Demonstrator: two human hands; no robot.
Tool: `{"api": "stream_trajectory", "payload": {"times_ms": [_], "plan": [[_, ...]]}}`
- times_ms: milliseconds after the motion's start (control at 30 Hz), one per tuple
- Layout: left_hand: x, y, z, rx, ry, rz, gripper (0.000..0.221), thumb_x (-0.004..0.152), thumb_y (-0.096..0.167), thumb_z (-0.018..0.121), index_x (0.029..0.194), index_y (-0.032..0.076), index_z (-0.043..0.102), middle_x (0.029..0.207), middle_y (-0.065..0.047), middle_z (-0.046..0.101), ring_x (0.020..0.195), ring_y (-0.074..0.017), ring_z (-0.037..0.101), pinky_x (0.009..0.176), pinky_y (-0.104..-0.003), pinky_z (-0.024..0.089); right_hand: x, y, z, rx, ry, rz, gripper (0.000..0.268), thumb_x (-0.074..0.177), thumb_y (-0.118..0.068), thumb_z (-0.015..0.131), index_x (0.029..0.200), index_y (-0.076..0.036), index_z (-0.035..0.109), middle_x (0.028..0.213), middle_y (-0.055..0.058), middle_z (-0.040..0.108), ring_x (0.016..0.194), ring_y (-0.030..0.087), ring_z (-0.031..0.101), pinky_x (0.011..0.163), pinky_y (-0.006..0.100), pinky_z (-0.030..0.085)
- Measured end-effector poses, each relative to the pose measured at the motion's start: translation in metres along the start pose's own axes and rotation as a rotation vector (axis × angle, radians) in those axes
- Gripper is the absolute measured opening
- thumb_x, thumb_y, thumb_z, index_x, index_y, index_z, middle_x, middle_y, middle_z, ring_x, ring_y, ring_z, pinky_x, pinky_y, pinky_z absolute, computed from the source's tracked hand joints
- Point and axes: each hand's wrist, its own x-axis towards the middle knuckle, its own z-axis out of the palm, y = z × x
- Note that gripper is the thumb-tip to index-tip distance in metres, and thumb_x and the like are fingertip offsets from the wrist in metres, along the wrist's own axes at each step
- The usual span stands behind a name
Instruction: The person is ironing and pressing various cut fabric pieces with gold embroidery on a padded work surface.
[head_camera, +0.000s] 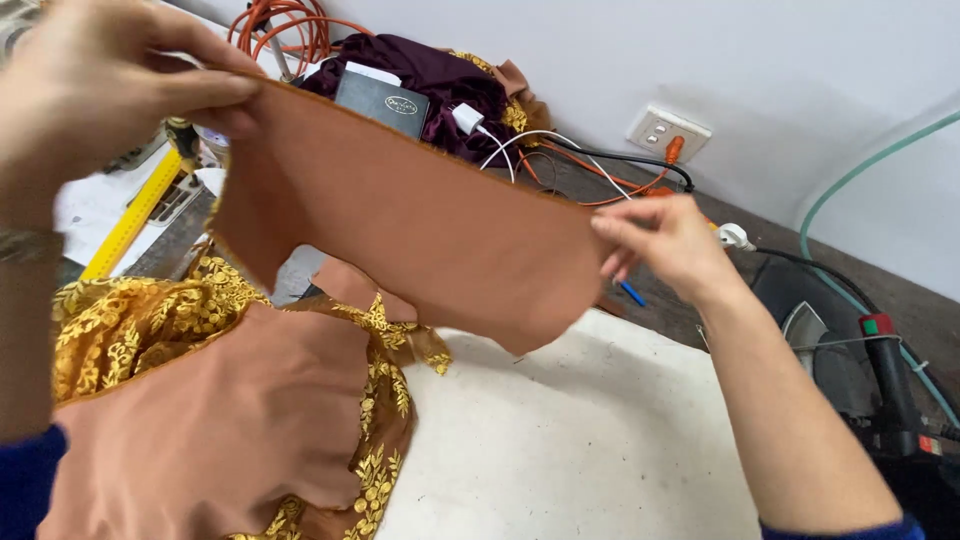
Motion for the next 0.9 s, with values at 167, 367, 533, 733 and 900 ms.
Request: {"api": "stream_trajectory", "payload": {"times_ms": [167, 367, 533, 733, 900], "plan": [[0.037, -0.03, 0.011, -0.124, 0.066, 0.005, 0.005, 0.106, 0.005, 0.059, 0.101, 0.007, 0.057, 0.088, -0.006, 0.061, 0.074, -0.0119, 0.068, 0.073, -0.02, 0.061, 0.037, -0.007, -0.026, -0.041, 0.141, -0.166, 0.018, 0.097, -0.015, 0.063, 0.084, -0.004, 0.059, 0.064, 0.016, 0.066, 0.052, 0.02, 0.066, 0.05, 0.026, 0.054], [0.032, -0.061, 0.011, -0.072, 0.282, 0.196, 0.01, 0.096, 0.019, 0.07, 0.1, 0.017, 0.062, 0.104, 0.005, 0.068, 0.095, -0.0043, 0.066, 0.085, -0.02, 0.056, 0.022, 0.003, -0.04, -0.398, 0.441, -0.813, 0.007, 0.116, 0.004, 0.071, 0.111, 0.008, 0.069, 0.102, 0.016, 0.067, 0.093, 0.019, 0.062, 0.083, 0.029, 0.049], [0.022, -0.099, 0.041, -0.023, 0.135, 0.549, 0.01, 0.096, 0.006, 0.058, 0.096, 0.002, 0.067, 0.1, -0.01, 0.067, 0.094, -0.0181, 0.063, 0.086, -0.032, 0.054, 0.002, 0.048, 0.005, -0.523, 0.334, -0.708, 0.014, 0.101, 0.002, 0.065, 0.112, -0.007, 0.067, 0.115, 0.009, 0.069, 0.096, 0.018, 0.061, 0.084, 0.031, 0.042], [-0.029, -0.19, 0.118, 0.141, -0.061, 0.132, 0.022, 0.083, 0.026, 0.067, 0.097, 0.011, 0.074, 0.104, -0.017, 0.07, 0.099, -0.0421, 0.064, 0.086, -0.054, 0.048, 0.008, 0.181, 0.056, -0.516, 0.083, -0.434, 0.035, 0.08, -0.009, 0.075, 0.114, -0.005, 0.068, 0.116, 0.02, 0.066, 0.11, 0.042, 0.06, 0.095, 0.052, 0.046], [-0.126, -0.169, 0.107, 0.25, 0.079, 0.202, 0.03, 0.084, 0.014, 0.066, 0.114, 0.006, 0.067, 0.121, -0.02, 0.061, 0.112, -0.0429, 0.058, 0.094, -0.05, 0.045, -0.039, 0.174, 0.087, -0.726, -0.047, -0.122, 0.046, 0.081, -0.021, 0.071, 0.124, -0.004, 0.063, 0.138, 0.019, 0.055, 0.116, 0.043, 0.057, 0.094, 0.055, 0.048]]}}
